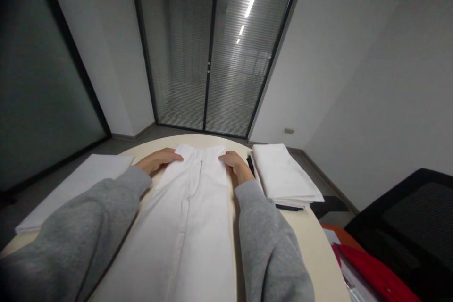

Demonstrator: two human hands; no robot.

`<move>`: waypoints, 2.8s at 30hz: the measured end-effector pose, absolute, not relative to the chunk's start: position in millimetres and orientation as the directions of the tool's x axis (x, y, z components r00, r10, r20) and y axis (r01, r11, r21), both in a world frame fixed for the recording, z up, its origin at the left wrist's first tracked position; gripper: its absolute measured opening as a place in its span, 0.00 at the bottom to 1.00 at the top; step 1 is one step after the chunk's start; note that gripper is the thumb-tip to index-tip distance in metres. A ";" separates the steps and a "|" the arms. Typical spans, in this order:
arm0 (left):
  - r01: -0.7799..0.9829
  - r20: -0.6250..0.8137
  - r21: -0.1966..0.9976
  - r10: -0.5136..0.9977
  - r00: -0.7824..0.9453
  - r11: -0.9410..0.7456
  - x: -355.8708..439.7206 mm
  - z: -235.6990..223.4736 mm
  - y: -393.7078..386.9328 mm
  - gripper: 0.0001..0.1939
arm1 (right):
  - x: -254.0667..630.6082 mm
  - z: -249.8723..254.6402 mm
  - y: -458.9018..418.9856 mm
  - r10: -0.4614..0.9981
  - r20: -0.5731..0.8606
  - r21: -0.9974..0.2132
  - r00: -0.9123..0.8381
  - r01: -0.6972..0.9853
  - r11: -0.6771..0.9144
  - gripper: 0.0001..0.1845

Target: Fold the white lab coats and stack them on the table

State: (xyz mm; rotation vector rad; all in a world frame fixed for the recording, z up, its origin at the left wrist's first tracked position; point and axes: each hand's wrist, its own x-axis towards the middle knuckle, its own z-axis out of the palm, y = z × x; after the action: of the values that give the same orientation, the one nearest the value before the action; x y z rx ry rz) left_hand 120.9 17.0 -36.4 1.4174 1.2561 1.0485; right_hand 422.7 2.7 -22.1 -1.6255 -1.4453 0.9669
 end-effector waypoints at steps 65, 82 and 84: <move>0.262 0.272 0.470 0.420 0.866 -0.843 43.2 -4.2 -405.9 0.20 | 430.9 -5.3 -435.7 0.452 0.220 0.024 -0.865 0.468 0.884 0.13; 0.209 0.339 0.530 0.432 0.836 -0.822 17.6 -30.5 -421.8 0.25 | 423.5 -2.0 -471.3 0.371 0.349 0.306 -0.861 0.479 0.823 0.10; 0.252 0.225 0.583 0.452 0.863 -0.773 12.2 -10.2 -426.2 0.26 | 421.9 -6.1 -469.8 0.362 0.380 0.308 -0.851 0.486 0.818 0.11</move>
State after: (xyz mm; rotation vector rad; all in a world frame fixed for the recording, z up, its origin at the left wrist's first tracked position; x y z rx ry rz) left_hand 12.2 -426.2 -10.2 2.4803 0.5112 0.4809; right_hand 421.9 -469.8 -6.1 -0.6456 -2.6969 -0.5747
